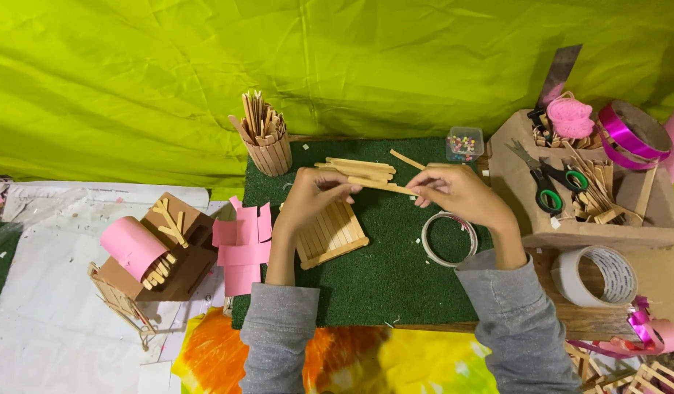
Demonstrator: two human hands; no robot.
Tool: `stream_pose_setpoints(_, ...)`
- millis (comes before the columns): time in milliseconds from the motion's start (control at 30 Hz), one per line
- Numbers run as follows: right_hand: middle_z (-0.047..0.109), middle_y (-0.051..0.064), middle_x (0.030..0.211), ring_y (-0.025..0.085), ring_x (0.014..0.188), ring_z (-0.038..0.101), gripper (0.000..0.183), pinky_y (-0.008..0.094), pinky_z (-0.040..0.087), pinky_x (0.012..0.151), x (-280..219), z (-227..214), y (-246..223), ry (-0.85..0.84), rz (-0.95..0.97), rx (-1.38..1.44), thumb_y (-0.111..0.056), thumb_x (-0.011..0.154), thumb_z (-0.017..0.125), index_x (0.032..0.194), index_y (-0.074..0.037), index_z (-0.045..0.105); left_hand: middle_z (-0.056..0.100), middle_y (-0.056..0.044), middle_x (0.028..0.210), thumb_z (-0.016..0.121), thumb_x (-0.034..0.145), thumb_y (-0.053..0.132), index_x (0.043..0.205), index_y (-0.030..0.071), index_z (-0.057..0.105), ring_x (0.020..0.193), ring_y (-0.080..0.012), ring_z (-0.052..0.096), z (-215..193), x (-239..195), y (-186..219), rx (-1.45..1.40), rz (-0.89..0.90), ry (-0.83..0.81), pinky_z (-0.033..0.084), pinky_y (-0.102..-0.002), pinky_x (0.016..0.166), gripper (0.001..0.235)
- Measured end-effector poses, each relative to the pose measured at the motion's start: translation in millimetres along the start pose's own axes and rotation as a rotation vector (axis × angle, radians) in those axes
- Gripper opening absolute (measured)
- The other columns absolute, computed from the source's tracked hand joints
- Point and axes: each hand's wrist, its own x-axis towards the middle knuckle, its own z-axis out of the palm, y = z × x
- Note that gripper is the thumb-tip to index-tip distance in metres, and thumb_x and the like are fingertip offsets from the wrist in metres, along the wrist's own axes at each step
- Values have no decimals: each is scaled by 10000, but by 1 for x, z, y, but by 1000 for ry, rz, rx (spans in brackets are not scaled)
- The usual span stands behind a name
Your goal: Assembling a small structure using popsicle sticks and double-sided tape, including cutting tape with scissors.
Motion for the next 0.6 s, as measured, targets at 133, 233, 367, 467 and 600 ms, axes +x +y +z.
stream_pose_setpoints(133, 695, 168, 925, 256, 844, 757, 189, 371, 670, 775, -22, 16, 4, 10, 1, 14, 27, 918, 638, 1078, 65, 732, 749, -79, 661, 835, 820, 94, 928, 106, 830, 635, -89, 570, -1, 1, -4, -51, 41, -94, 482, -228, 610, 109)
stream_pose_setpoints(233, 708, 145, 937, 244, 869, 756, 175, 384, 667, 810, -38, 28, 9, 17, -33, 3, 8, 916, 648, 1064, 34, 738, 759, -83, 734, 872, 759, 56, 900, 123, 830, 667, -119, 581, 1, 2, -22, -84, 45, -177, 464, -245, 624, 162)
stream_pose_setpoints(367, 696, 85, 963, 201, 937, 724, 165, 349, 617, 843, -61, 53, 25, 19, -113, -313, -57, 929, 648, 1081, -48, 711, 737, -97, 706, 939, 608, 173, 914, 123, 828, 640, -196, 609, 6, 1, -30, 167, -34, -260, 482, -316, 646, 329)
stream_pose_setpoints(467, 690, 83, 956, 190, 949, 697, 132, 317, 597, 825, -75, 74, 37, -14, -260, -687, -89, 937, 647, 1055, -75, 703, 702, -98, 667, 966, 559, 267, 896, 166, 836, 616, -246, 627, 6, 2, -43, 340, -98, -304, 487, -343, 628, 374)
stream_pose_setpoints(600, 693, 36, 839, 178, 850, 685, 57, 293, 555, 737, -84, 88, 40, -9, -412, -979, -145, 940, 669, 926, -112, 714, 702, -92, 665, 971, 585, 303, 879, 199, 842, 641, -248, 652, 0, 2, -44, 396, -161, -330, 494, -323, 644, 338)
